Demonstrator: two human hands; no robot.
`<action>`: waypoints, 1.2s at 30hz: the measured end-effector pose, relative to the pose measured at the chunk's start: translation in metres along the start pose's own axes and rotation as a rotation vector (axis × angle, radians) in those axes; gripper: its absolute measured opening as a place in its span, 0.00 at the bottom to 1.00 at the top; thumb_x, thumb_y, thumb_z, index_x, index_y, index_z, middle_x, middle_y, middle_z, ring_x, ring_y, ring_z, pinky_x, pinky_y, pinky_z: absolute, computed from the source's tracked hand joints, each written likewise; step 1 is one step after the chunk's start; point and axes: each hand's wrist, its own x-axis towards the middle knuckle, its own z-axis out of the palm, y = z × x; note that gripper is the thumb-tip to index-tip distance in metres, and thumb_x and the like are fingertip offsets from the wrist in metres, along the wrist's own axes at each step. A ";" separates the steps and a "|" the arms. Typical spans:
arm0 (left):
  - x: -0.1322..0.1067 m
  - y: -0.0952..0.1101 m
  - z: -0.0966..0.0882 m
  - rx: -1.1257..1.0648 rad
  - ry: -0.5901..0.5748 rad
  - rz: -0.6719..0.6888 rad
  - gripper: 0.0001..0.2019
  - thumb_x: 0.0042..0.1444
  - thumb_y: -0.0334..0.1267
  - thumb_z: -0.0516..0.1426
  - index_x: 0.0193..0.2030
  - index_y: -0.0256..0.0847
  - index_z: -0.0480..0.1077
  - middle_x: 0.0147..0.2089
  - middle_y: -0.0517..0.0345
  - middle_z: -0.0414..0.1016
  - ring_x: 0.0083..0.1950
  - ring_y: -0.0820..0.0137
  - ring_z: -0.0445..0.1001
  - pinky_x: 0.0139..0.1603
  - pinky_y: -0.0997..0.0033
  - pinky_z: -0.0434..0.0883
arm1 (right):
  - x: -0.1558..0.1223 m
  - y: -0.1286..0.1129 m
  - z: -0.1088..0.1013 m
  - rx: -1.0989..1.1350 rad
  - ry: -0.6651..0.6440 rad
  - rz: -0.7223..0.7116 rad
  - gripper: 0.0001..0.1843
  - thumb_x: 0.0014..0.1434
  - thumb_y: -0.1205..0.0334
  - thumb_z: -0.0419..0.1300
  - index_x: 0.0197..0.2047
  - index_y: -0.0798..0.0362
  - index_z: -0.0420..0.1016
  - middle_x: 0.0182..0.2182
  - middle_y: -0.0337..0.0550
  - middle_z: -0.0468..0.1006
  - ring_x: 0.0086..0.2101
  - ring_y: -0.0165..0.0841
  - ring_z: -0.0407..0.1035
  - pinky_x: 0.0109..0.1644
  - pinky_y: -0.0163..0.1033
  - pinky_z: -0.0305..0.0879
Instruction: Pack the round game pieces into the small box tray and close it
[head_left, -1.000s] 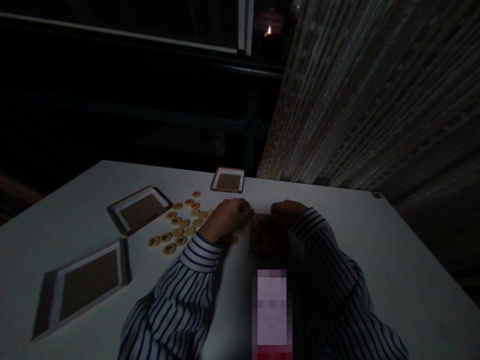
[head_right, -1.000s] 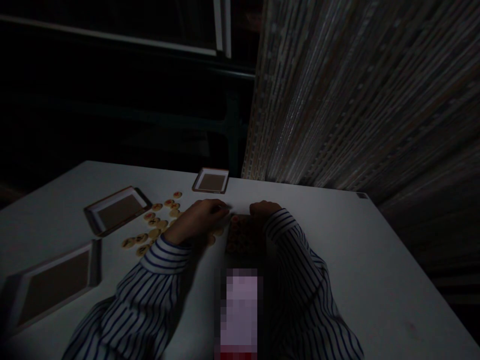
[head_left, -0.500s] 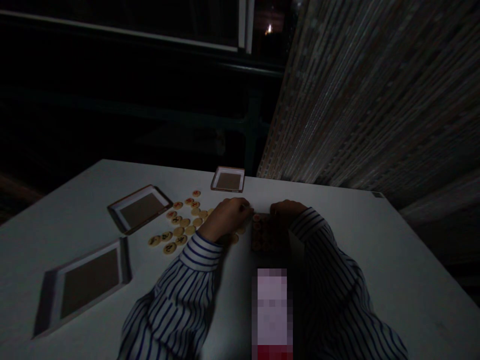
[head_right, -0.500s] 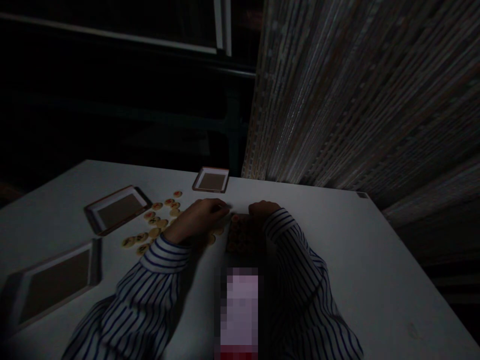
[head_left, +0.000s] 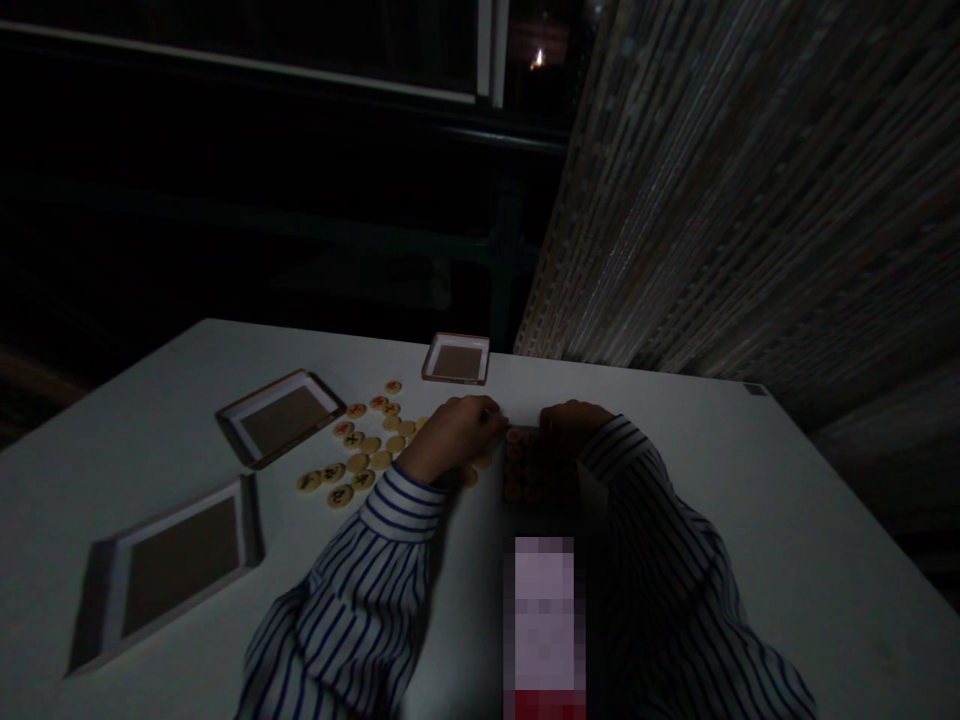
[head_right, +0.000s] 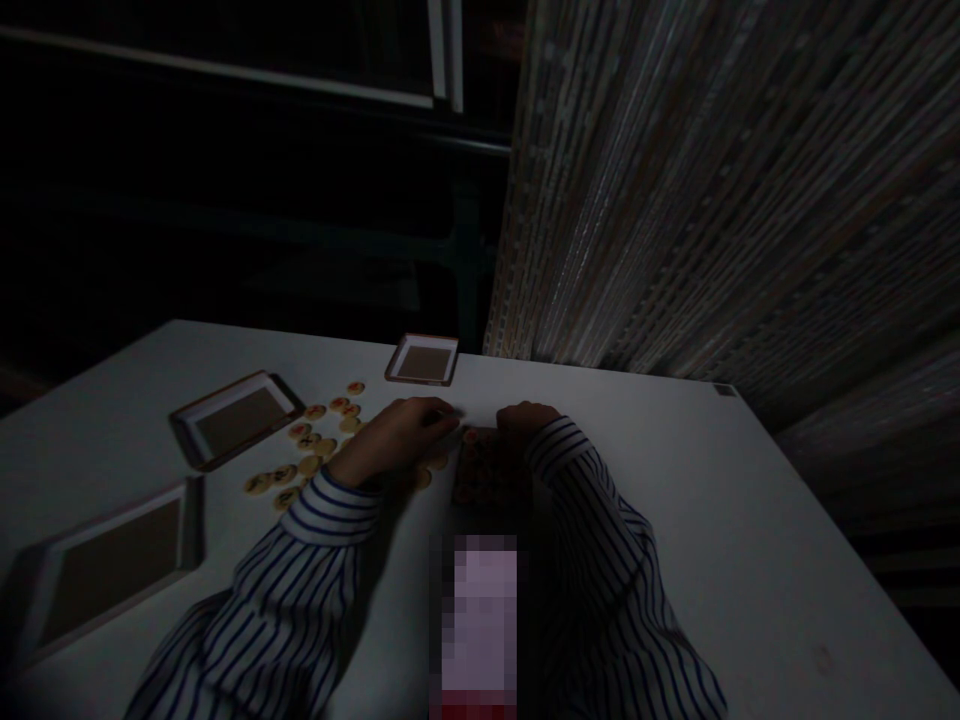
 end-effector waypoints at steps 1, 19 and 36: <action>0.000 0.000 0.000 -0.001 0.001 0.003 0.16 0.54 0.45 0.48 0.42 0.40 0.71 0.40 0.52 0.76 0.42 0.66 0.72 0.40 0.72 0.64 | 0.000 0.000 0.000 0.000 0.000 0.001 0.18 0.51 0.60 0.54 0.46 0.48 0.70 0.43 0.49 0.73 0.42 0.40 0.68 0.40 0.41 0.63; 0.000 0.002 -0.002 0.012 0.000 0.011 0.16 0.55 0.45 0.48 0.42 0.39 0.70 0.40 0.51 0.76 0.41 0.66 0.73 0.39 0.72 0.65 | 0.004 0.008 0.003 0.006 0.035 -0.016 0.18 0.51 0.58 0.53 0.45 0.48 0.70 0.42 0.48 0.74 0.40 0.40 0.68 0.38 0.41 0.63; -0.025 0.011 -0.005 -0.019 0.134 0.019 0.17 0.57 0.43 0.45 0.46 0.38 0.68 0.45 0.50 0.74 0.46 0.65 0.71 0.45 0.69 0.65 | -0.046 0.024 0.037 0.191 0.514 -0.044 0.19 0.56 0.62 0.48 0.51 0.57 0.65 0.46 0.48 0.71 0.43 0.32 0.66 0.47 0.36 0.60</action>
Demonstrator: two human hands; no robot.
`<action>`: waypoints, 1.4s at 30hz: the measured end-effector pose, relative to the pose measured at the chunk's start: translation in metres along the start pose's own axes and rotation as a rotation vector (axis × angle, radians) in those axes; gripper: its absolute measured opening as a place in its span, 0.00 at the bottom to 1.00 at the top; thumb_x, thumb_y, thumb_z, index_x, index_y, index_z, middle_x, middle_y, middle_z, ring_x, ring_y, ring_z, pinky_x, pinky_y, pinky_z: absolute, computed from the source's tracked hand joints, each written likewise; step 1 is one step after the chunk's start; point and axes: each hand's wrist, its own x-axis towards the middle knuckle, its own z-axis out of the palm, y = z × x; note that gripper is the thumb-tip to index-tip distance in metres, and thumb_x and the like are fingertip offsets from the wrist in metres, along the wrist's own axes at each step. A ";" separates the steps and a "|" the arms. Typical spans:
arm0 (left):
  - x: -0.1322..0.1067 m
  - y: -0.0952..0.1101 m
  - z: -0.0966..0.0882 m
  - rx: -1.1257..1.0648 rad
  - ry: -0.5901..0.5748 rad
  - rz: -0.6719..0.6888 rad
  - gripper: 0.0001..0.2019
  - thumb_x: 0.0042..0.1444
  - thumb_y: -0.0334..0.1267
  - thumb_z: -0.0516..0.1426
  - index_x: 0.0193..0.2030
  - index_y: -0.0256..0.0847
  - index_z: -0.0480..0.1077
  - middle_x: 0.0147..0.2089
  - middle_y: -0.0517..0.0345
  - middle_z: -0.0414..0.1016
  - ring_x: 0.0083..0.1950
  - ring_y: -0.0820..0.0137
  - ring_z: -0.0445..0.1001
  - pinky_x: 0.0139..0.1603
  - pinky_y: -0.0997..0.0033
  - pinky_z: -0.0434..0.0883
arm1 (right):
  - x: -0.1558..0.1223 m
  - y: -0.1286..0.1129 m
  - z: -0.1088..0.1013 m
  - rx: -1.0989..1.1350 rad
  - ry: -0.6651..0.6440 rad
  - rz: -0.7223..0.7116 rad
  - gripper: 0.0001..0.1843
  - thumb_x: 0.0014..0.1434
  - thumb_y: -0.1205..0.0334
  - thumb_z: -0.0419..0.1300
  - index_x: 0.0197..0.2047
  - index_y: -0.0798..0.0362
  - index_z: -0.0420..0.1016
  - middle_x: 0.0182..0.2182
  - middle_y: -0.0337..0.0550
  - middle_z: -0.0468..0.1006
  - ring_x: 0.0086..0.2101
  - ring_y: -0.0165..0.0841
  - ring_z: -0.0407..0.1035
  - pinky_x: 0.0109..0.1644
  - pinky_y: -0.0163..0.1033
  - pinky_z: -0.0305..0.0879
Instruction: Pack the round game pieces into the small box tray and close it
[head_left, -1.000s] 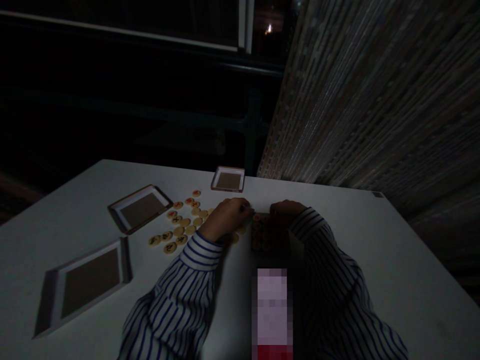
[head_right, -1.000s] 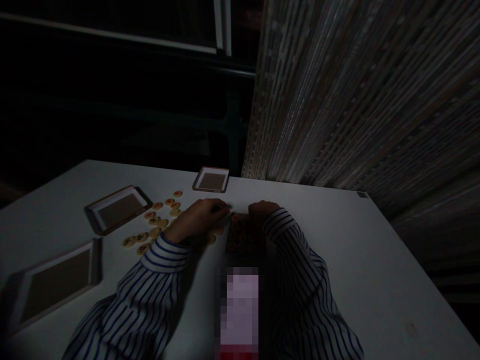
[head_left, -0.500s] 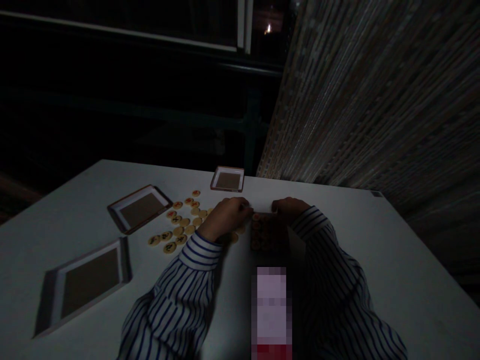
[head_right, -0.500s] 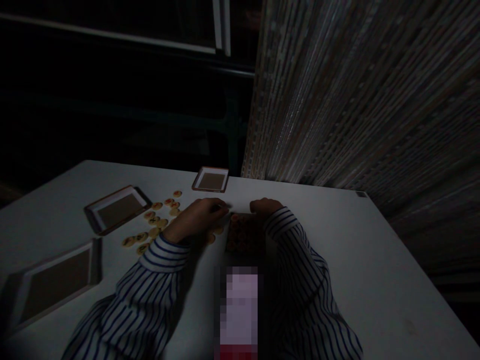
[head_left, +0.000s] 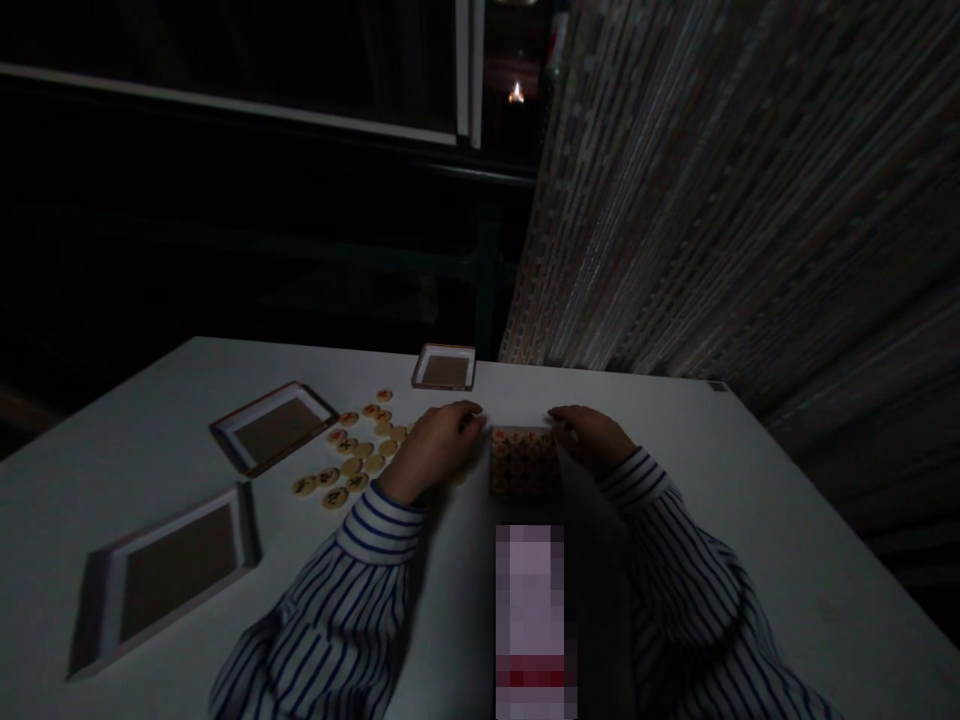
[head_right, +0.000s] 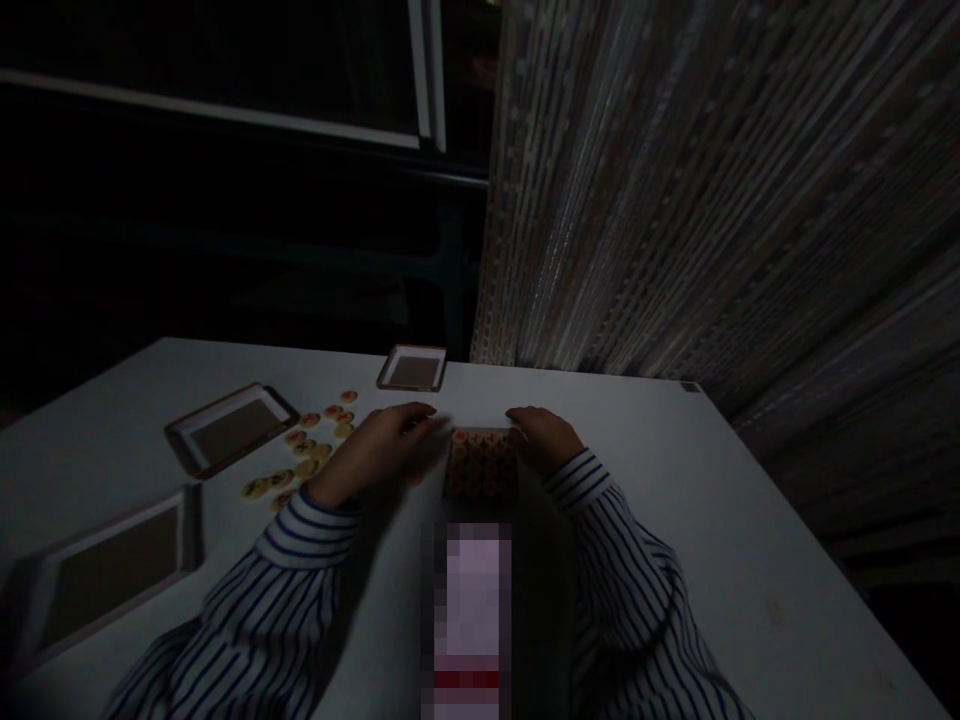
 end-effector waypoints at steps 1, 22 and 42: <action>-0.006 0.000 0.003 -0.019 0.012 0.001 0.17 0.57 0.43 0.45 0.47 0.38 0.68 0.46 0.51 0.73 0.47 0.65 0.71 0.46 0.70 0.65 | -0.007 0.003 0.007 0.038 0.027 0.001 0.20 0.56 0.62 0.48 0.51 0.57 0.64 0.46 0.48 0.71 0.43 0.32 0.66 0.48 0.37 0.60; -0.080 -0.005 0.082 -0.343 0.082 -0.109 0.16 0.56 0.40 0.46 0.48 0.40 0.65 0.46 0.52 0.73 0.47 0.69 0.71 0.48 0.67 0.68 | -0.074 -0.020 0.047 0.301 -0.073 0.175 0.21 0.54 0.60 0.51 0.52 0.49 0.64 0.39 0.46 0.76 0.41 0.41 0.69 0.40 0.44 0.67; -0.079 -0.011 0.094 -0.283 0.094 -0.058 0.17 0.56 0.38 0.47 0.49 0.37 0.66 0.49 0.51 0.71 0.50 0.66 0.69 0.51 0.64 0.67 | -0.069 -0.002 0.085 0.160 0.313 -0.069 0.12 0.54 0.63 0.52 0.34 0.55 0.76 0.31 0.48 0.76 0.33 0.33 0.67 0.39 0.36 0.63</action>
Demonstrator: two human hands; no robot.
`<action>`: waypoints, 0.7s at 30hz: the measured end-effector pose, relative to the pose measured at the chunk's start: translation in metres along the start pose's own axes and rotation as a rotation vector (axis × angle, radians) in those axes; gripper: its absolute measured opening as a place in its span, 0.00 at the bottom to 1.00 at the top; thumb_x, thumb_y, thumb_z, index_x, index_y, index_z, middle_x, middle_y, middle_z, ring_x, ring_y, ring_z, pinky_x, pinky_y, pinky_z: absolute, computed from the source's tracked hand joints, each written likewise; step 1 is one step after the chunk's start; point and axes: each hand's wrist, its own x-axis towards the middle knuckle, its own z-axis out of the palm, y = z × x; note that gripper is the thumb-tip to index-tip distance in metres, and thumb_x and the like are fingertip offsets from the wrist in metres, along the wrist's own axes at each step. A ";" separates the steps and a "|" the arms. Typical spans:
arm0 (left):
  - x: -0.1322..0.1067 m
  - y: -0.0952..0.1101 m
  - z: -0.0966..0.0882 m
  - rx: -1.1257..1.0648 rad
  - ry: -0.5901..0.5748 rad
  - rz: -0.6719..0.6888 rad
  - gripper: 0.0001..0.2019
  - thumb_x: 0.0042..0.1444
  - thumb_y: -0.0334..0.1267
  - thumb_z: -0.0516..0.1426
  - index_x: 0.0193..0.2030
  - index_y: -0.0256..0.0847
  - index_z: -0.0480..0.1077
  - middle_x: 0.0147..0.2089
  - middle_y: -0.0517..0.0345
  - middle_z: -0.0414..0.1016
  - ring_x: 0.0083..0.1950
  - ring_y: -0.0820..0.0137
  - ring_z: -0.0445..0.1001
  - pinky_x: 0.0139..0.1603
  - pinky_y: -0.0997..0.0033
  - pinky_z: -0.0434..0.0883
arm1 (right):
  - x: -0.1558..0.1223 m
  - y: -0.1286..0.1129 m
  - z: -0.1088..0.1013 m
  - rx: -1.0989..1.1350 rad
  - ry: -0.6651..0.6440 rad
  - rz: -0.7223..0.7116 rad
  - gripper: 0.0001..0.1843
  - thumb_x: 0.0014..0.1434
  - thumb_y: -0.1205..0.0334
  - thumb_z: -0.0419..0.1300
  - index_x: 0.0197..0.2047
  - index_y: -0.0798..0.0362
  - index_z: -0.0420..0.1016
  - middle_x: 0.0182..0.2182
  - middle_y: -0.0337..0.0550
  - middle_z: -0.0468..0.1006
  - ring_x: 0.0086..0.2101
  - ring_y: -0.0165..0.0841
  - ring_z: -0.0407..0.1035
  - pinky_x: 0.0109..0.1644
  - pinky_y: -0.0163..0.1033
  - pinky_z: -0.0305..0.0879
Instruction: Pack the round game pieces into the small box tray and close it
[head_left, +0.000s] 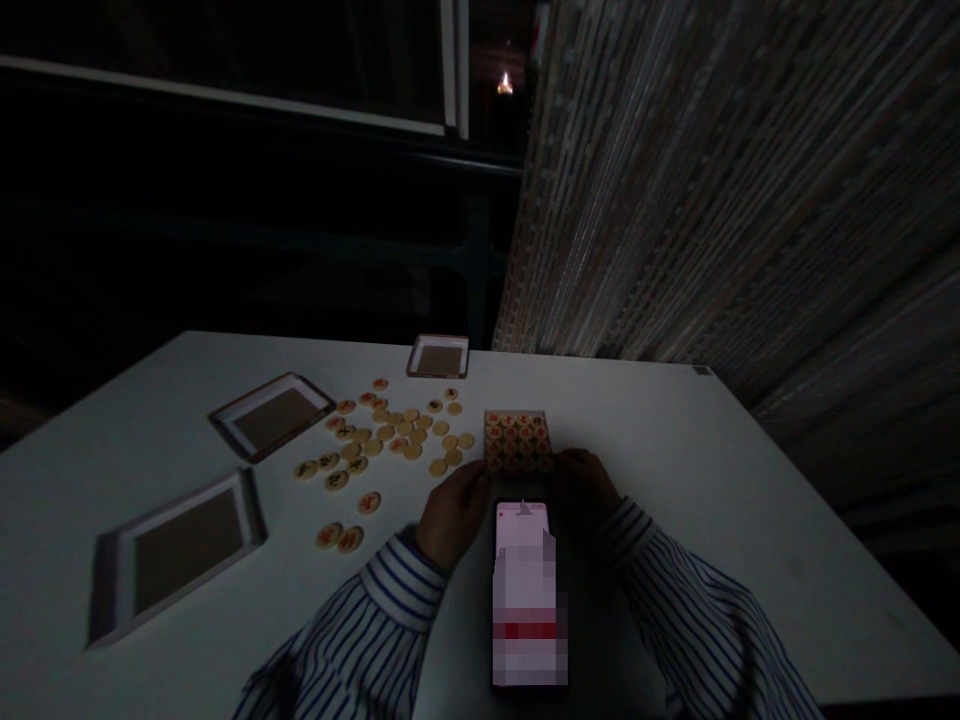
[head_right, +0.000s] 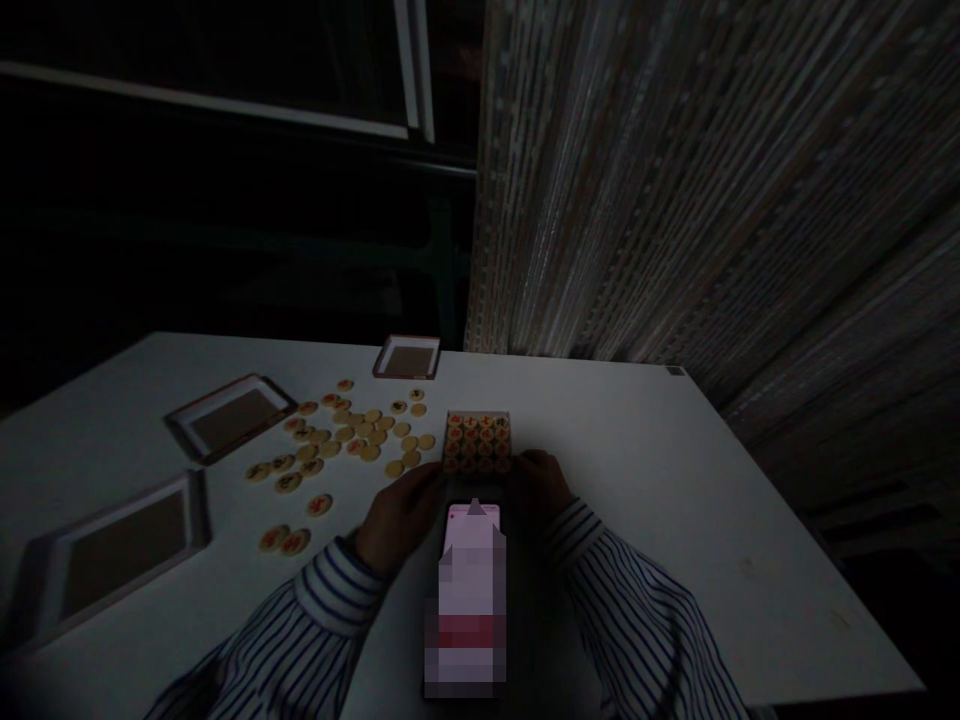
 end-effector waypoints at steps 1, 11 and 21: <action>0.000 0.000 0.000 0.002 0.006 0.003 0.17 0.55 0.38 0.47 0.49 0.37 0.66 0.49 0.51 0.72 0.50 0.66 0.69 0.51 0.65 0.67 | 0.000 0.001 0.002 0.003 0.004 0.000 0.12 0.54 0.63 0.52 0.34 0.56 0.76 0.31 0.48 0.75 0.33 0.33 0.67 0.39 0.36 0.63; -0.001 0.000 0.000 0.022 0.028 0.021 0.16 0.55 0.38 0.48 0.49 0.37 0.67 0.48 0.51 0.72 0.49 0.66 0.70 0.50 0.66 0.67 | -0.004 0.003 0.003 0.018 0.023 0.056 0.13 0.54 0.61 0.52 0.37 0.55 0.76 0.34 0.50 0.74 0.36 0.35 0.66 0.41 0.39 0.64; -0.001 0.003 -0.002 0.032 0.023 0.031 0.16 0.55 0.38 0.48 0.48 0.37 0.67 0.48 0.51 0.72 0.49 0.66 0.70 0.51 0.65 0.67 | -0.003 0.003 0.002 -0.004 0.000 0.010 0.15 0.55 0.61 0.50 0.39 0.56 0.75 0.34 0.50 0.75 0.36 0.35 0.66 0.41 0.39 0.63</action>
